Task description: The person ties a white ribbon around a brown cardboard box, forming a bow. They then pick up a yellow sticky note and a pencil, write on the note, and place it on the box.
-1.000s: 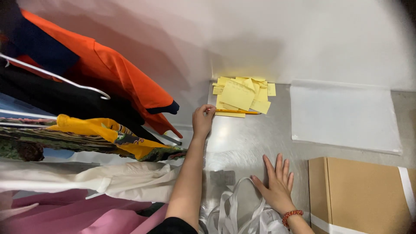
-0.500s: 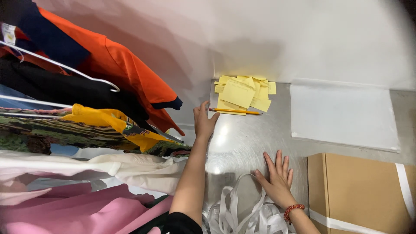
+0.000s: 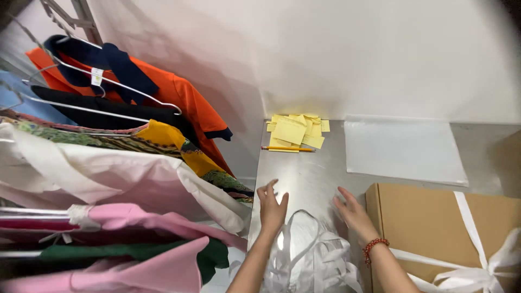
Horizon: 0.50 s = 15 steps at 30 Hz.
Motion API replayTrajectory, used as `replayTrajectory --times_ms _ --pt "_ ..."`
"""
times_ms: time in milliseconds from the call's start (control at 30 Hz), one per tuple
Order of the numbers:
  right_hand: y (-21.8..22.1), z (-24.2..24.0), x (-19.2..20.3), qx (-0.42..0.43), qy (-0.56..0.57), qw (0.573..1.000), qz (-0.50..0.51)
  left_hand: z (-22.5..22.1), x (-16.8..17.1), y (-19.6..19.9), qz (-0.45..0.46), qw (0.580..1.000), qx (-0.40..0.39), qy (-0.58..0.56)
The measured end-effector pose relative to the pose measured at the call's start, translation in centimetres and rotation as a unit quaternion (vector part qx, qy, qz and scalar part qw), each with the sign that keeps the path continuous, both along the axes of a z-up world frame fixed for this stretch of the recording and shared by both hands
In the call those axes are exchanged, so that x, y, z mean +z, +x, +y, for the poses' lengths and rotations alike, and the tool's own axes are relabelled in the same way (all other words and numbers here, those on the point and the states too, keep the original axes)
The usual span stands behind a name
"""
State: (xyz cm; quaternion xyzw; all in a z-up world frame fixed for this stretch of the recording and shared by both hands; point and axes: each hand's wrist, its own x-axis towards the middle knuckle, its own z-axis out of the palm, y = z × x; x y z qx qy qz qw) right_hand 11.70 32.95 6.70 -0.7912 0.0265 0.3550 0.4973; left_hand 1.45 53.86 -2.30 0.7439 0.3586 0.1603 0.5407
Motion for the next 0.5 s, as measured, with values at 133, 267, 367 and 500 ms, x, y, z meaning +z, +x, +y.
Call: replayTrajectory --times_ms 133,267,367,500 --pt "0.2 -7.8 1.1 -0.018 0.033 0.995 -0.095 -6.1 2.9 -2.8 0.046 0.997 -0.051 -0.034" --pt "2.5 -21.6 -1.0 -0.063 -0.027 0.978 -0.196 -12.6 4.7 -3.6 -0.015 0.993 -0.113 -0.029" --pt "3.8 -32.8 -1.6 -0.089 -0.15 0.945 -0.278 -18.5 7.2 -3.1 -0.025 0.98 -0.186 -0.066" --pt "5.1 -44.6 -4.2 -0.104 -0.2 0.916 -0.331 -28.0 12.8 -4.3 -0.026 0.943 -0.324 -0.071"
